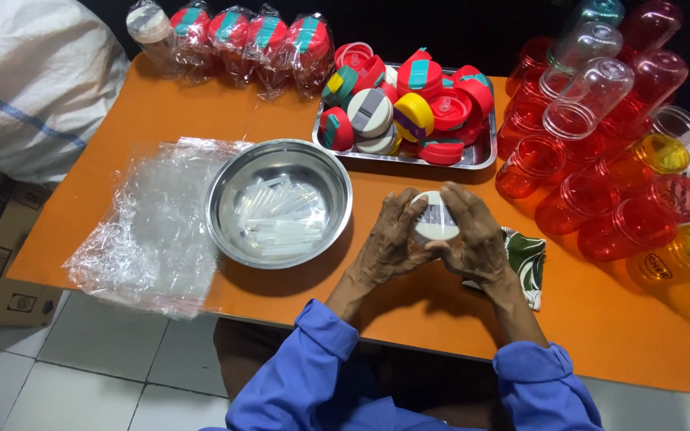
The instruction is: Cleaning, inspecting, and assembling plastic cups and lids using a cloth.
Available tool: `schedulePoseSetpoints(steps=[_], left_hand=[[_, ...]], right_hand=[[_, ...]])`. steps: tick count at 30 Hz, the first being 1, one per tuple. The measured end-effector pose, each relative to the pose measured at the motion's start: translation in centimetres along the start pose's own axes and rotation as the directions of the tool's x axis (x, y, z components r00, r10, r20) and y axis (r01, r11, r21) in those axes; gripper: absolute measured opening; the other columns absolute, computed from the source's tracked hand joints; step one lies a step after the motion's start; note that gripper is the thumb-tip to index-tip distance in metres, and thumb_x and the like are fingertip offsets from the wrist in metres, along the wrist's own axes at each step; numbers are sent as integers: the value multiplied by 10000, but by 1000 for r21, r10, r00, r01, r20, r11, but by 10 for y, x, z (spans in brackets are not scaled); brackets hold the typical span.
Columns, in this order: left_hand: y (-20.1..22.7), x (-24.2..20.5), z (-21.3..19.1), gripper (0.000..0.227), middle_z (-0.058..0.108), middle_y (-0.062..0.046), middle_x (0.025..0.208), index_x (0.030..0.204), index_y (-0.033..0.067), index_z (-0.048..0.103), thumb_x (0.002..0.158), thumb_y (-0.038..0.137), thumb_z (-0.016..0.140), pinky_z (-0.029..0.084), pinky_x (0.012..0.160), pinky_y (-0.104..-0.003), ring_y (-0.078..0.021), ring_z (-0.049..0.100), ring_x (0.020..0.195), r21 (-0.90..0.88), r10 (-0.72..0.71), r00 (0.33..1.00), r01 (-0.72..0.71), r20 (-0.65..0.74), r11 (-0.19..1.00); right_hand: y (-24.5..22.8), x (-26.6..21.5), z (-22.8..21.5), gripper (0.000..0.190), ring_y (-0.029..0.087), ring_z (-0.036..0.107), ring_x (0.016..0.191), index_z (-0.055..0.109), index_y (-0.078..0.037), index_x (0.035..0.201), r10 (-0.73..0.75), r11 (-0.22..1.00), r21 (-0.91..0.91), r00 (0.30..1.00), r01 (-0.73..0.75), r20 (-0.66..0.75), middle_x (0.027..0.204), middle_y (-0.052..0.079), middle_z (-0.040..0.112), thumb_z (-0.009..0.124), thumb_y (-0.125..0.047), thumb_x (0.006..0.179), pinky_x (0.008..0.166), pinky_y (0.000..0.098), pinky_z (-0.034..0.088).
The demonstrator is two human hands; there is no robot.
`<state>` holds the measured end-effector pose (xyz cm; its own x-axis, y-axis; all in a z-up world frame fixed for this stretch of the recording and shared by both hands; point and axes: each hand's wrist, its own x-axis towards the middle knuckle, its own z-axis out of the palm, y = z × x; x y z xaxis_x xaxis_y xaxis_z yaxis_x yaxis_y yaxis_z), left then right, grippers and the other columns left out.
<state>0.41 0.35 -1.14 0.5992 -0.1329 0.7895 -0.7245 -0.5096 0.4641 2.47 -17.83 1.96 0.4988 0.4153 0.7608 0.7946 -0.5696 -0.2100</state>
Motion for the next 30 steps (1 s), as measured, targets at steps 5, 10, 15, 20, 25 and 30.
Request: schedulePoseSetpoints(steps=[5, 10, 15, 20, 25, 30], left_hand=[[-3, -2, 1, 765, 557, -222, 1335, 1444, 38, 505, 853, 440, 778, 459, 1085, -554, -422, 607, 1201, -23, 24, 1000, -24, 2, 999], [-2, -3, 1, 744, 525, -228, 1384, 1476, 37, 475, 882, 391, 750, 498, 1062, -510, -416, 595, 1234, -19, 12, 999, -11, 36, 1000], [-4, -5, 4, 759, 503, -235, 1401, 1483, 35, 464, 875, 368, 775, 514, 1051, -502, -418, 587, 1251, 8, 2, 999, -3, 51, 1000], [2, 1, -7, 771, 552, -182, 1394, 1475, 89, 503, 842, 445, 764, 417, 1152, -515, -371, 597, 1266, 97, -12, 999, 7, 50, 995], [19, 11, -22, 805, 572, -161, 1401, 1516, 113, 462, 844, 456, 742, 245, 1235, -575, -340, 577, 1318, 155, -52, 996, 42, 66, 987], [26, 12, -34, 1132, 408, -163, 1615, 1608, 125, 337, 680, 475, 883, 107, 1217, -693, -389, 476, 1415, 127, -96, 991, 84, 92, 988]], right_hand=[[21, -22, 17, 1017, 366, 645, 1199, 592, 19, 1381, -2, 1000, 26, 999, 3, -32, 1287, 182, 636, 620, -797, 774, 1046, 423, 511], [21, -20, 21, 957, 410, 648, 1136, 601, 87, 1327, -49, 995, 79, 993, 57, -103, 1215, 232, 638, 620, -732, 833, 1014, 448, 524], [24, -21, 25, 893, 423, 636, 1137, 602, 109, 1324, -47, 993, 98, 992, 58, -118, 1213, 251, 631, 633, -663, 875, 1018, 467, 517], [14, -13, 10, 896, 404, 645, 1134, 590, 73, 1340, 25, 990, 139, 999, -19, -42, 1204, 228, 633, 669, -671, 847, 988, 462, 533], [9, -8, -3, 829, 399, 642, 1171, 566, 5, 1389, 116, 979, 164, 991, -124, 62, 1247, 196, 621, 732, -588, 833, 969, 474, 537], [-5, 10, -21, 819, 426, 640, 1175, 553, 8, 1398, 145, 967, 183, 972, -179, 185, 1266, 221, 613, 780, -528, 821, 936, 514, 549]])
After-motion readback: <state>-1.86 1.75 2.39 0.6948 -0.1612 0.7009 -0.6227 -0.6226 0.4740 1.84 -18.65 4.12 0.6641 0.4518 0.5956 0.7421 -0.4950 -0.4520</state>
